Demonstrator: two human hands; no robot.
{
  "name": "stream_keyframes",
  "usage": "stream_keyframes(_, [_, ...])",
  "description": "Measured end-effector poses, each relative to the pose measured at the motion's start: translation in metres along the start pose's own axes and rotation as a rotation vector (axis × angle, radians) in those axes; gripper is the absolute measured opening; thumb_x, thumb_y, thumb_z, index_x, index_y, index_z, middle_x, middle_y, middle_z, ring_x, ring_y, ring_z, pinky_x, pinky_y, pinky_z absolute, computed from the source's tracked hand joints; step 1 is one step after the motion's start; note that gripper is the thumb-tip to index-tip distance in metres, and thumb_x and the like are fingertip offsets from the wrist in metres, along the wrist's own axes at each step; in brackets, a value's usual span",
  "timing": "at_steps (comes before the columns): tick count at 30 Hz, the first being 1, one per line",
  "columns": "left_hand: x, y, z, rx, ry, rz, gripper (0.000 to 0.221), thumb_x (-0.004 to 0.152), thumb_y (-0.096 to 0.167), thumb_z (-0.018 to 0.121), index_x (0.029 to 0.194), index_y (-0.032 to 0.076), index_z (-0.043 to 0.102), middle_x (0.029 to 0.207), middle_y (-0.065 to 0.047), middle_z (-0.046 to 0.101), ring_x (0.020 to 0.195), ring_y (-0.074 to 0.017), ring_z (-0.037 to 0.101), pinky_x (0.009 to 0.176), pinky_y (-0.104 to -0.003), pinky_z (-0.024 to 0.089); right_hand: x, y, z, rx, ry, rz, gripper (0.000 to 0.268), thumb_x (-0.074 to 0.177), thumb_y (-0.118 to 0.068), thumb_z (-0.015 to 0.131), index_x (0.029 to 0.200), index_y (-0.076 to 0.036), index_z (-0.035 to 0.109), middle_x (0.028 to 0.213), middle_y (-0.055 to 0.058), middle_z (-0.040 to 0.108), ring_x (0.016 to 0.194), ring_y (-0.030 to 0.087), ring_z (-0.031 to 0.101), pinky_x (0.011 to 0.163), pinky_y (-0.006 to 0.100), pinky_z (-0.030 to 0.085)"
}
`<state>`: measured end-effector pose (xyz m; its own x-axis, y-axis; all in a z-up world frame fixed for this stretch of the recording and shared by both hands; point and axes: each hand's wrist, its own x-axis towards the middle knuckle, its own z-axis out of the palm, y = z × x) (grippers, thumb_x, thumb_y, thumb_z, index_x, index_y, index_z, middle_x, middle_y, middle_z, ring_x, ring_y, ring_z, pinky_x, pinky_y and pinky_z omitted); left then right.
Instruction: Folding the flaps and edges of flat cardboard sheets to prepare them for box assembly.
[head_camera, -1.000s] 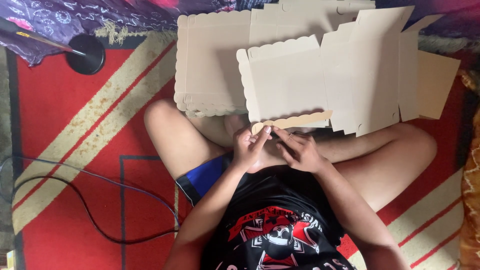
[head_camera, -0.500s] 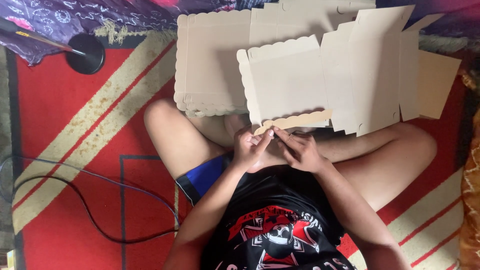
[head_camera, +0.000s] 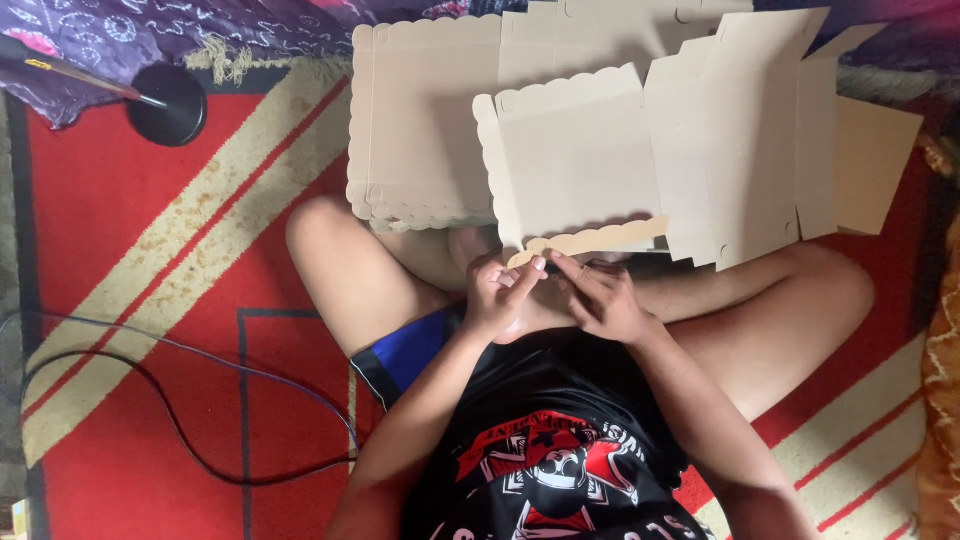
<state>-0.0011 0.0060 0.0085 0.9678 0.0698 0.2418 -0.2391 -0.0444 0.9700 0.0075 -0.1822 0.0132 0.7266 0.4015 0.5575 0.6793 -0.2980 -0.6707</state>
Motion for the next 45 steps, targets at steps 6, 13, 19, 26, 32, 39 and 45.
stream_keyframes(6, [0.006, 0.011, -0.002, 0.031, 0.004, 0.064, 0.021, 0.088, 0.008, 0.077, 0.068, 0.005, 0.071, 0.058, -0.007, 0.068, 0.053, -0.0173, 0.065, 0.056, -0.03, 0.053, -0.021, 0.014, -0.002, 0.148, 0.081, 0.131, 0.064, 0.089, 0.002, 0.064, 0.149, 0.013, 0.045, 0.091, 0.021, 0.077, 0.068, 0.034, 0.074, 0.064, 0.04, 0.057])
stream_keyframes(13, [0.015, 0.024, -0.001, 0.067, -0.009, 0.101, 0.026, 0.088, 0.011, 0.079, 0.065, 0.005, 0.069, 0.055, -0.008, 0.064, 0.049, -0.0201, 0.062, 0.055, -0.029, 0.053, 0.015, -0.014, -0.015, 0.252, 0.092, 0.202, 0.051, 0.095, 0.0, 0.06, 0.143, 0.01, 0.05, 0.096, 0.014, 0.081, 0.069, 0.027, 0.077, 0.068, 0.034, 0.058])
stream_keyframes(19, [0.015, 0.022, -0.001, 0.052, -0.019, 0.085, 0.02, 0.088, 0.01, 0.078, 0.069, 0.005, 0.073, 0.058, -0.008, 0.068, 0.049, -0.0196, 0.063, 0.054, -0.029, 0.054, -0.001, 0.002, -0.012, 0.231, 0.112, 0.218, 0.039, 0.093, -0.001, 0.065, 0.131, 0.005, 0.063, 0.093, 0.009, 0.081, 0.067, 0.025, 0.076, 0.065, 0.033, 0.056])
stream_keyframes(26, [0.015, 0.021, 0.002, 0.035, 0.002, 0.081, 0.021, 0.087, 0.013, 0.08, 0.07, 0.004, 0.071, 0.057, -0.01, 0.066, 0.048, -0.0198, 0.064, 0.048, -0.028, 0.053, -0.003, -0.001, -0.009, 0.232, 0.142, 0.211, 0.033, 0.091, 0.0, 0.068, 0.124, 0.002, 0.068, 0.085, 0.01, 0.08, 0.064, 0.024, 0.075, 0.061, 0.033, 0.055])
stream_keyframes(32, [0.015, 0.023, 0.002, 0.048, 0.008, 0.023, 0.024, 0.088, 0.02, 0.081, 0.075, 0.003, 0.072, 0.061, -0.009, 0.07, 0.049, -0.0174, 0.067, 0.044, -0.027, 0.053, -0.003, 0.002, -0.01, 0.225, 0.15, 0.189, 0.03, 0.091, 0.0, 0.07, 0.121, 0.004, 0.07, 0.081, 0.012, 0.077, 0.062, 0.028, 0.073, 0.058, 0.036, 0.055])
stream_keyframes(39, [0.017, 0.022, 0.004, 0.129, 0.016, 0.043, 0.024, 0.089, 0.02, 0.08, 0.074, 0.004, 0.072, 0.059, -0.008, 0.071, 0.05, -0.0233, 0.07, 0.045, -0.031, 0.054, 0.005, -0.005, -0.013, 0.221, 0.156, 0.177, 0.029, 0.09, 0.002, 0.07, 0.119, 0.005, 0.071, 0.071, 0.013, 0.072, 0.055, 0.027, 0.069, 0.053, 0.036, 0.053])
stream_keyframes(45, [0.015, 0.025, 0.004, 0.15, 0.026, 0.054, 0.028, 0.089, 0.022, 0.081, 0.071, 0.004, 0.07, 0.058, -0.009, 0.07, 0.052, -0.0245, 0.071, 0.048, -0.031, 0.055, 0.008, -0.008, -0.014, 0.222, 0.154, 0.181, 0.031, 0.09, 0.002, 0.07, 0.12, 0.005, 0.071, 0.068, 0.012, 0.07, 0.054, 0.027, 0.068, 0.052, 0.036, 0.052])
